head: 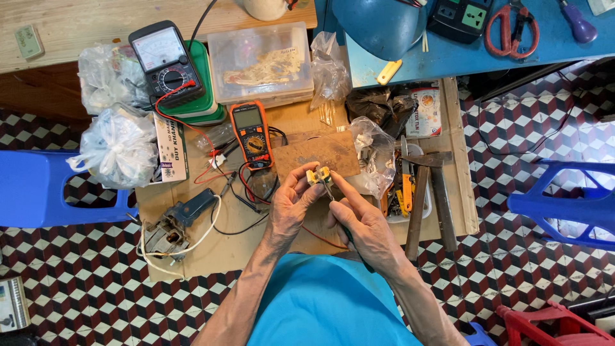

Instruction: The person sits at a cluttered workbench and repairs a small electrical component, holding it in one hand while working on it with pliers and tapping it with a hammer. They repeatedly reposition and turn the component over, prying at its parts and adjusting it between tool passes.

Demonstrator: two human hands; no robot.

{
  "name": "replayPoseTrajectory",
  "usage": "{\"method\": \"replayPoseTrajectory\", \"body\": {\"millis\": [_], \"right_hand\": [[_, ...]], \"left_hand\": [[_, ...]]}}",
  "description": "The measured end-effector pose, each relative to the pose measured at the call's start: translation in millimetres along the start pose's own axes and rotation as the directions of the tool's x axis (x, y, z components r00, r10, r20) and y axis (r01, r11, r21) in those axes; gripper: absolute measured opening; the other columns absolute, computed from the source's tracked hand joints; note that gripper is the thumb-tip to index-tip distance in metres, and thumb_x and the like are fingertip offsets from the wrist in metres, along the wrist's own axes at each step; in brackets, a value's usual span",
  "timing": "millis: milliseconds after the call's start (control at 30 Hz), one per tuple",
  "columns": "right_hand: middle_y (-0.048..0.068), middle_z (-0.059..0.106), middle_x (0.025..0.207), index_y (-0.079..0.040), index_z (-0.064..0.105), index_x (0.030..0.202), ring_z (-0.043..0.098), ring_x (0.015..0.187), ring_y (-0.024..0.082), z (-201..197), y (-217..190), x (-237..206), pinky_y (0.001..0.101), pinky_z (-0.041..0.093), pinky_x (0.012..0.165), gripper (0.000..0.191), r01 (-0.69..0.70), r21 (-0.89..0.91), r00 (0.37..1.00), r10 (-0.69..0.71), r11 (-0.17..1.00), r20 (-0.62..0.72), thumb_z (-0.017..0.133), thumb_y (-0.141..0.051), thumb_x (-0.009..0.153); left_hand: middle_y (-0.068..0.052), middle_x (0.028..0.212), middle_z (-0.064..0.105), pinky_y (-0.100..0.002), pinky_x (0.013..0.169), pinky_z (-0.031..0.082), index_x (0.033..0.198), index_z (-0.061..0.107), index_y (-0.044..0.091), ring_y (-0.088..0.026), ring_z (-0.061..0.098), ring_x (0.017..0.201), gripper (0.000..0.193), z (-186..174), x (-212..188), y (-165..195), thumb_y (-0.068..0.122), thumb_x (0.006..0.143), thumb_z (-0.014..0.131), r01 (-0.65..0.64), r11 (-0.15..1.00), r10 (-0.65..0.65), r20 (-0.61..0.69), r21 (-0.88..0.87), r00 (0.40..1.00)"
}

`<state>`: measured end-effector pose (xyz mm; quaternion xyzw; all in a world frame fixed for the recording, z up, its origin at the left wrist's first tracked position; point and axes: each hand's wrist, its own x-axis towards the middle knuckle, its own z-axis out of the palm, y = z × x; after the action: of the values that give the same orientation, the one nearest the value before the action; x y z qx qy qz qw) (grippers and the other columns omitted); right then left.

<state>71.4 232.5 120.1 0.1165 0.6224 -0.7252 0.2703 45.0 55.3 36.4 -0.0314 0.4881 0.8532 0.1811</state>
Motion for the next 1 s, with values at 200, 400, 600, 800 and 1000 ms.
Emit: {"method": "replayPoseTrajectory", "body": {"millis": [200,400,600,800,1000], "right_hand": [[-0.001,0.056,0.080,-0.017,0.038,0.161,0.045,0.062,0.004,-2.4,10.7,1.3,0.0204,0.041,0.054,0.061,0.051,-0.098,0.998,-0.055,0.994,-0.030,0.055,-0.020,0.103],[0.000,0.061,0.087,-0.016,0.044,0.158,0.054,0.076,0.006,-4.8,16.9,3.5,0.0220,0.049,0.070,0.057,0.137,-0.293,0.986,-0.159,0.946,-0.052,0.059,-0.020,0.103],[0.000,0.064,0.095,-0.019,0.048,0.154,0.059,0.084,0.007,-7.4,18.1,6.5,0.0239,0.053,0.078,0.055,0.214,-0.552,0.958,-0.283,0.806,-0.042,0.064,-0.019,0.101],[0.000,0.064,0.089,-0.024,0.049,0.155,0.052,0.075,0.007,-8.9,21.0,11.1,0.0248,0.049,0.070,0.057,0.055,-0.378,0.993,-0.090,0.924,-0.076,0.063,-0.018,0.099],[-0.001,0.069,0.104,-0.015,0.054,0.150,0.062,0.091,0.006,-11.2,25.1,10.3,0.0230,0.054,0.082,0.049,0.329,-0.510,0.921,-0.389,0.795,-0.011,0.063,-0.014,0.101]], "left_hand": [[-0.009,0.124,0.069,-0.027,0.100,0.053,0.147,0.050,0.001,-0.013,0.065,0.109,0.053,-1.3,0.2,2.5,0.017,0.100,0.067,0.085,0.996,-0.085,-0.009,-0.010,0.996],[-0.006,0.123,0.070,-0.027,0.100,0.054,0.146,0.053,0.002,-0.011,0.066,0.109,0.052,0.1,-3.3,5.1,0.025,0.101,0.066,0.180,0.978,-0.179,0.019,-0.103,0.984],[-0.007,0.118,0.070,-0.029,0.094,0.056,0.143,0.054,0.007,-0.014,0.068,0.104,0.046,4.6,-7.6,8.6,0.028,0.102,0.063,0.250,0.923,-0.249,0.041,-0.294,0.968],[-0.009,0.114,0.071,-0.030,0.092,0.058,0.133,0.060,0.004,-0.016,0.069,0.102,0.039,3.4,-7.3,15.7,0.031,0.104,0.060,0.268,0.855,-0.290,0.018,-0.444,0.957],[-0.007,0.109,0.072,-0.031,0.093,0.059,0.122,0.067,0.007,-0.016,0.067,0.103,0.034,4.5,-3.4,11.9,0.032,0.100,0.066,0.332,0.794,-0.412,-0.050,-0.509,0.910]]}}
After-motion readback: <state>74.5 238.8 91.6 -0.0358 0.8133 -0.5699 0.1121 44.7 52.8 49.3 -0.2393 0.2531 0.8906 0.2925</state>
